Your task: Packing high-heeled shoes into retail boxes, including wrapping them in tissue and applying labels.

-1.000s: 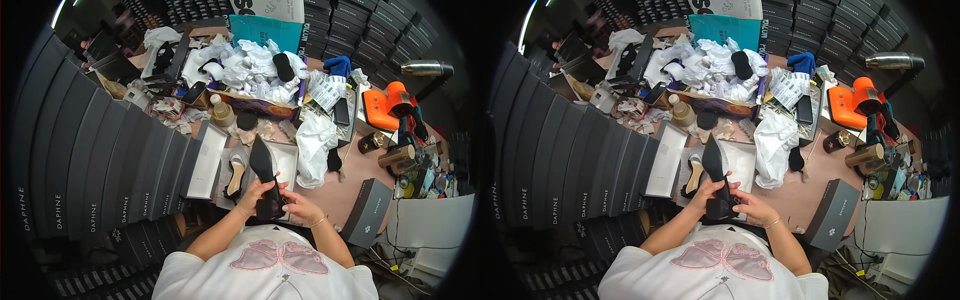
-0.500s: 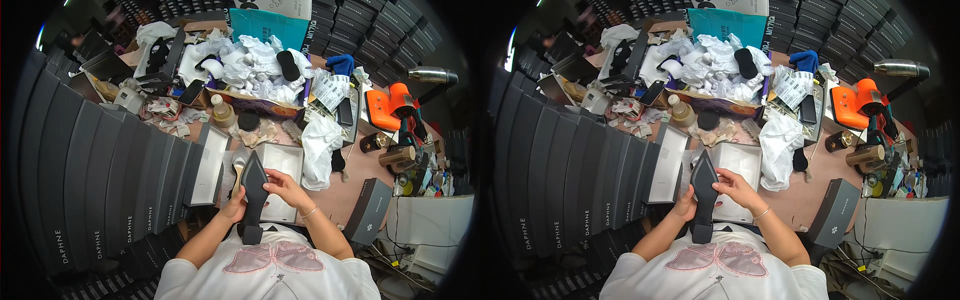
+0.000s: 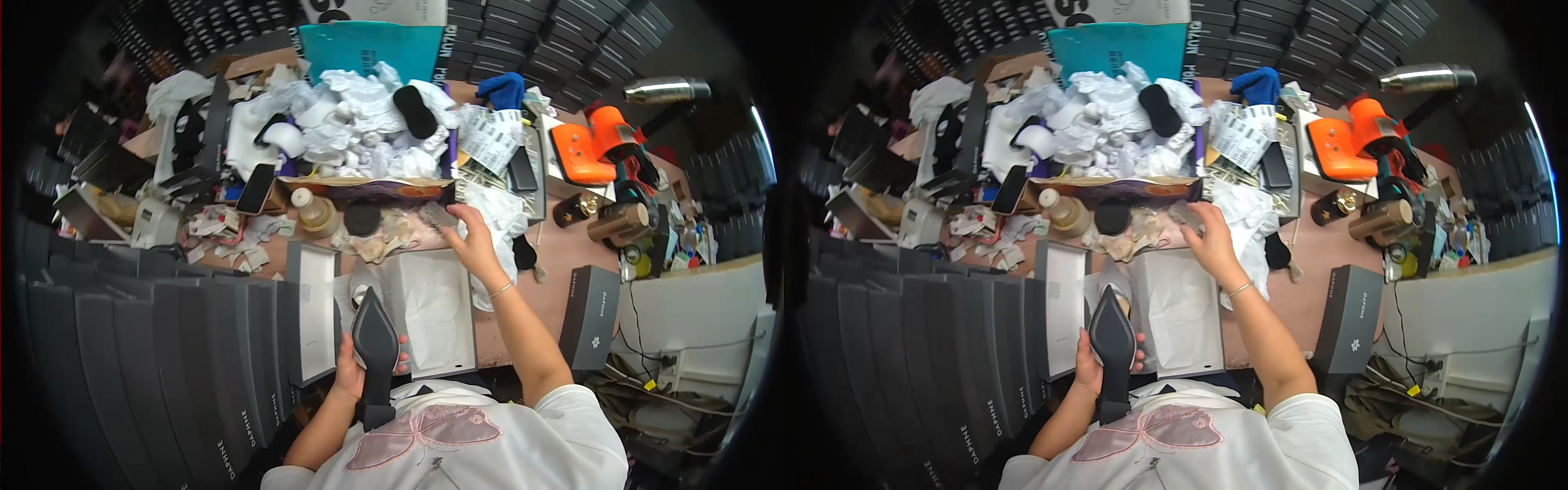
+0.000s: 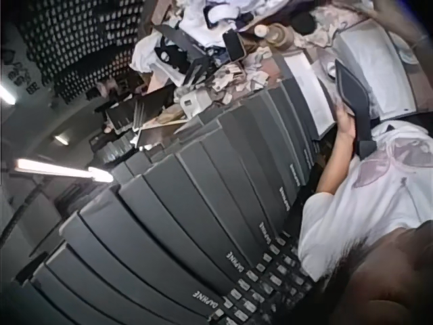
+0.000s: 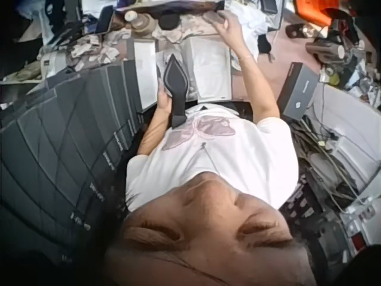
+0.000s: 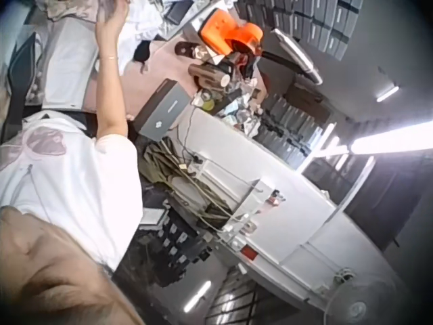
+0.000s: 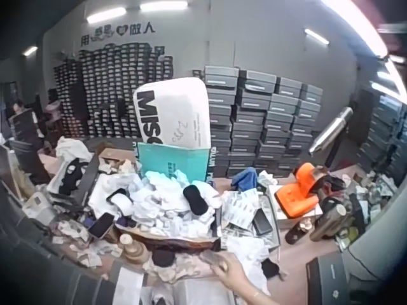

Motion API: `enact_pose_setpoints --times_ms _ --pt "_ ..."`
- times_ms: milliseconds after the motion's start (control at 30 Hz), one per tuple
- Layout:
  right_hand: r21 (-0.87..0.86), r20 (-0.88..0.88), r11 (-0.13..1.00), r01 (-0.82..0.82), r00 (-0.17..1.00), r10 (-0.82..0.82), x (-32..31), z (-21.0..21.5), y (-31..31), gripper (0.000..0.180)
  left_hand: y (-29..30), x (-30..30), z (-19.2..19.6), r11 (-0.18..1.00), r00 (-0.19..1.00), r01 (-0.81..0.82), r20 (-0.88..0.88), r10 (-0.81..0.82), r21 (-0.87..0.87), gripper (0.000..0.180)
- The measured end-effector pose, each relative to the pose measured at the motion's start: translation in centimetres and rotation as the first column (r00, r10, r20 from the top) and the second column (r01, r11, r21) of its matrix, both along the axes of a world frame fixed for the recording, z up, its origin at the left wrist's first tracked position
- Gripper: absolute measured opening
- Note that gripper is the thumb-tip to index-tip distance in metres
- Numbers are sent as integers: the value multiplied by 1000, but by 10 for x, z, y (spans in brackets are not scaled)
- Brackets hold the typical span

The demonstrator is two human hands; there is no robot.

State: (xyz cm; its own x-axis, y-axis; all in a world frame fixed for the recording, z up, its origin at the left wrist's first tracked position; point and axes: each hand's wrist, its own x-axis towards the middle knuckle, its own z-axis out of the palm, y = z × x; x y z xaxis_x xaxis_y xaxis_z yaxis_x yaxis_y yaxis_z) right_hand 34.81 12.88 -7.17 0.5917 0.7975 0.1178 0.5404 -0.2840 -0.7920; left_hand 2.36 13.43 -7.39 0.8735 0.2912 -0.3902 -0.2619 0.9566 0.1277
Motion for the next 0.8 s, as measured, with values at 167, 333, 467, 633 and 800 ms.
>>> enact_pose_setpoints --times_ms 167,333,467,633,800 --pt "-168 237 974 150 966 -108 10 -32 -64 77 -2 11 -6 999 998 -30 -59 30 15 86" --pt "-86 45 996 -7 999 10 -14 -9 -89 22 -6 33 -1 997 999 -1 -51 5 81 86" --pt "-296 -359 713 -636 766 533 -92 -36 -123 25 -10 65 4 986 997 76 -1 -76 150 85" --pt "-246 -546 406 -880 472 692 -62 -23 -147 26 -22 89 -34 974 887 224 -420 -191 30 71" --pt "-246 47 969 21 999 -9 61 -26 -145 47 -35 102 -42 962 860 268 -463 -213 57 69"
